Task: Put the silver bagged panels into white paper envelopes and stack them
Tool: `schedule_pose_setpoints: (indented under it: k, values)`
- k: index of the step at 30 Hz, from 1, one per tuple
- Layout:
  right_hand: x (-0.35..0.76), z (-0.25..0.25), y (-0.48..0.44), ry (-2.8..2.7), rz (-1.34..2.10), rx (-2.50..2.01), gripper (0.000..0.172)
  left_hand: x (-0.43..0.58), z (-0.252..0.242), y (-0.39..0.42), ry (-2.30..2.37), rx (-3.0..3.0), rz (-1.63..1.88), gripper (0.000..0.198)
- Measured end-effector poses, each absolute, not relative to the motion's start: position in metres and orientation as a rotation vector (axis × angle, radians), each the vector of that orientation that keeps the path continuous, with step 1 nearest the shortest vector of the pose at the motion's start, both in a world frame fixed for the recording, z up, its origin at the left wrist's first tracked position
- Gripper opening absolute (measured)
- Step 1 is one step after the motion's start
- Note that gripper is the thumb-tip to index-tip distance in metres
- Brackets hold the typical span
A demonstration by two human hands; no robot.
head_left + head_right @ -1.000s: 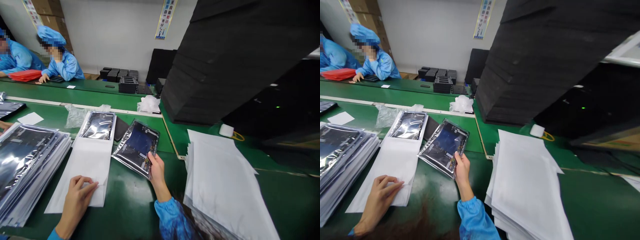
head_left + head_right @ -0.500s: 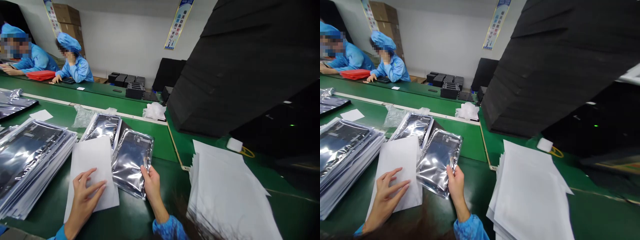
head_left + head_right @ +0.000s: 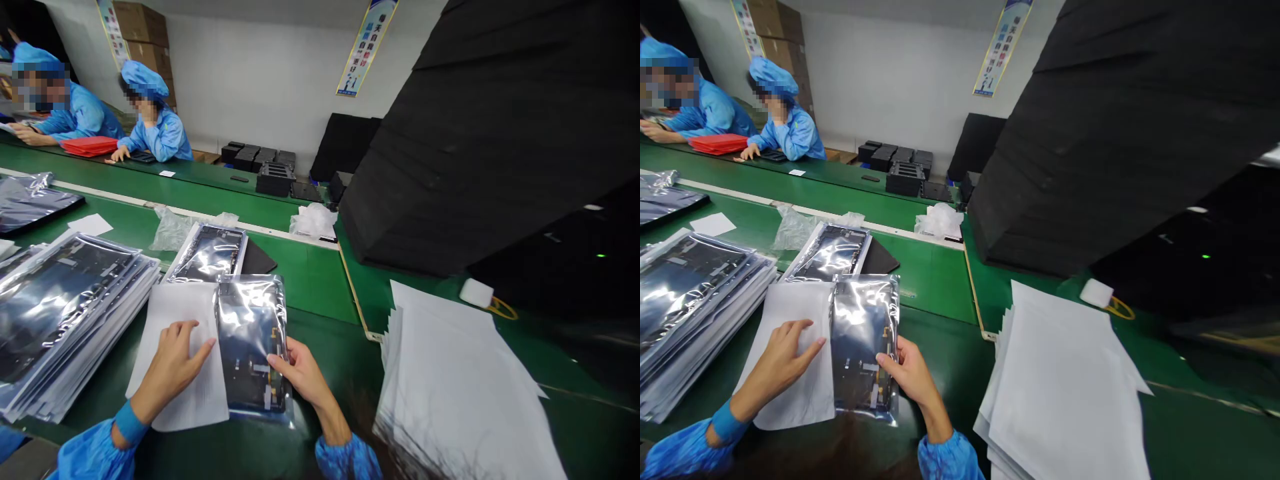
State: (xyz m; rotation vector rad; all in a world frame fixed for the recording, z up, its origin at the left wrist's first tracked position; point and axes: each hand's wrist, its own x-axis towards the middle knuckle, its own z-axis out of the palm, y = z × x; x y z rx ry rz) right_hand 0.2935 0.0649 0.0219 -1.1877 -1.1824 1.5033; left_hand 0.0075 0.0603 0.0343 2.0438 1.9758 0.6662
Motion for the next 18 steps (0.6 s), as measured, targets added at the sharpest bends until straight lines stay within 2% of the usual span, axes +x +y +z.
schedule_pose_setpoints:
  k: [3,7,13,18]
  values:
    - [0.301,0.027,0.06,-1.27,1.614,-1.158,0.033,0.027,0.048,0.07,2.032,2.014,0.451,0.061]
    - [0.305,0.022,0.057,-1.328,1.601,-1.177,0.032,0.038,0.054,0.08,2.003,1.916,0.326,0.045]
    - [0.282,0.018,0.068,-0.831,1.458,-1.128,0.035,0.038,0.055,0.085,2.001,1.906,0.266,0.044]
    - [0.28,0.012,0.068,-0.847,1.386,-1.22,0.029,0.04,0.06,0.087,2.122,1.986,0.222,0.035]
